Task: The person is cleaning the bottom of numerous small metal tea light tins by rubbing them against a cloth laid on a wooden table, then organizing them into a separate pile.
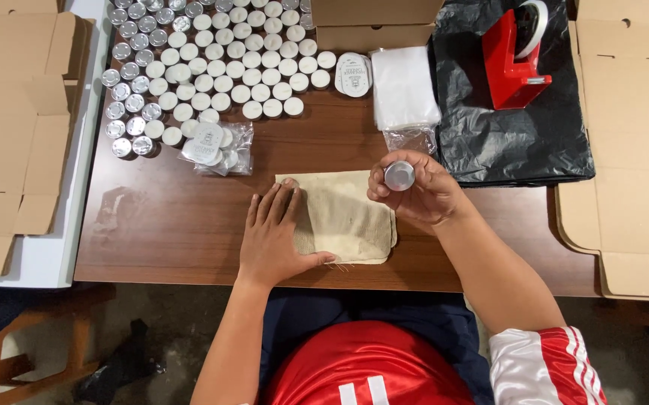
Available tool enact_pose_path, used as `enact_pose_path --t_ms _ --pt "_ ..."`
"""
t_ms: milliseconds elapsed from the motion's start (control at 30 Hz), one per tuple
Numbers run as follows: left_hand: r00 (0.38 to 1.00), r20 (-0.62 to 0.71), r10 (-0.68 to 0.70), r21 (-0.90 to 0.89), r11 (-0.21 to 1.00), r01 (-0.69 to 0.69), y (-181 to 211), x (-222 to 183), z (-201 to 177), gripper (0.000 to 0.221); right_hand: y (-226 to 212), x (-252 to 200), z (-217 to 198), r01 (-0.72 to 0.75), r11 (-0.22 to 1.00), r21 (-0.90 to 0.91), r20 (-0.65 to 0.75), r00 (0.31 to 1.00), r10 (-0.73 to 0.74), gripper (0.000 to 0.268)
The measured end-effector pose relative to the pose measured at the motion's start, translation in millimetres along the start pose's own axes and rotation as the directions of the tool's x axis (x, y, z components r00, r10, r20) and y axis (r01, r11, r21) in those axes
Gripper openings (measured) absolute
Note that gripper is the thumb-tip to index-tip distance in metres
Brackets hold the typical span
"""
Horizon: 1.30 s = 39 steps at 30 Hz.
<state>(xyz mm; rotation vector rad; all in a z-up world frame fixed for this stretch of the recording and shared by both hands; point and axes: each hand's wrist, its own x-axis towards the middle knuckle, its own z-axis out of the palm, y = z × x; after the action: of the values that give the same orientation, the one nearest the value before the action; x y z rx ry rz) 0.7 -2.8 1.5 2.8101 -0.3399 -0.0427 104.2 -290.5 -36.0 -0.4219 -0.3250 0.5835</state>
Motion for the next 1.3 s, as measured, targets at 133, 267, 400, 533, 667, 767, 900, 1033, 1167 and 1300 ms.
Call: enact_pose_path --t_ms 133,267,400,533,667,767,900,1033,1167,1300 --pt "1.000 0.019 -0.003 -0.005 1.000 0.003 -2 0 0 0.134 -4 5 10 0.004 1.000 -0.016 0.009 1.000 -0.004 0.052" --pt "1.000 -0.023 0.020 -0.013 1.000 -0.021 -5 -2 6 0.134 -14 14 64 -0.127 0.459 -0.879 -0.138 0.990 0.010 0.039" --pt "0.994 -0.089 0.059 0.038 0.998 -0.056 -2 -1 2 0.129 -19 -4 75 -0.019 -0.224 -0.974 -0.040 0.995 0.090 0.038" --pt "0.992 -0.092 0.090 0.045 0.995 -0.086 -2 -2 3 0.129 -43 -61 50 -0.080 -0.385 -0.919 -0.074 0.997 -0.031 0.038" --pt "0.977 -0.182 0.109 0.078 0.992 -0.096 -1 -2 5 0.126 -79 -148 -6 -0.480 -0.674 -0.561 -0.109 0.850 -0.515 0.041" --pt "0.975 -0.179 0.128 0.131 0.986 -0.106 -1 -2 6 0.127 -104 -178 9 -0.627 -0.617 -0.475 -0.069 0.726 -0.685 0.033" --pt "0.975 -0.176 0.135 0.186 0.977 -0.101 0 -2 6 0.127 -109 -194 4 -0.695 -0.601 -0.396 -0.061 0.672 -0.738 0.018" --pt "0.972 -0.187 0.142 0.208 0.973 -0.102 1 -2 6 0.127 -103 -194 -2 -0.692 -0.646 -0.321 0.010 0.680 -0.733 0.014" --pt "0.981 -0.158 0.116 0.171 0.981 -0.089 0 -2 9 0.127 -98 -190 3 -0.682 -0.643 -0.350 0.038 0.675 -0.737 0.021" --pt "0.987 -0.115 0.113 0.183 0.979 -0.090 -4 -2 9 0.127 -83 -138 39 -0.420 -0.696 -0.583 0.249 0.723 -0.645 0.017"
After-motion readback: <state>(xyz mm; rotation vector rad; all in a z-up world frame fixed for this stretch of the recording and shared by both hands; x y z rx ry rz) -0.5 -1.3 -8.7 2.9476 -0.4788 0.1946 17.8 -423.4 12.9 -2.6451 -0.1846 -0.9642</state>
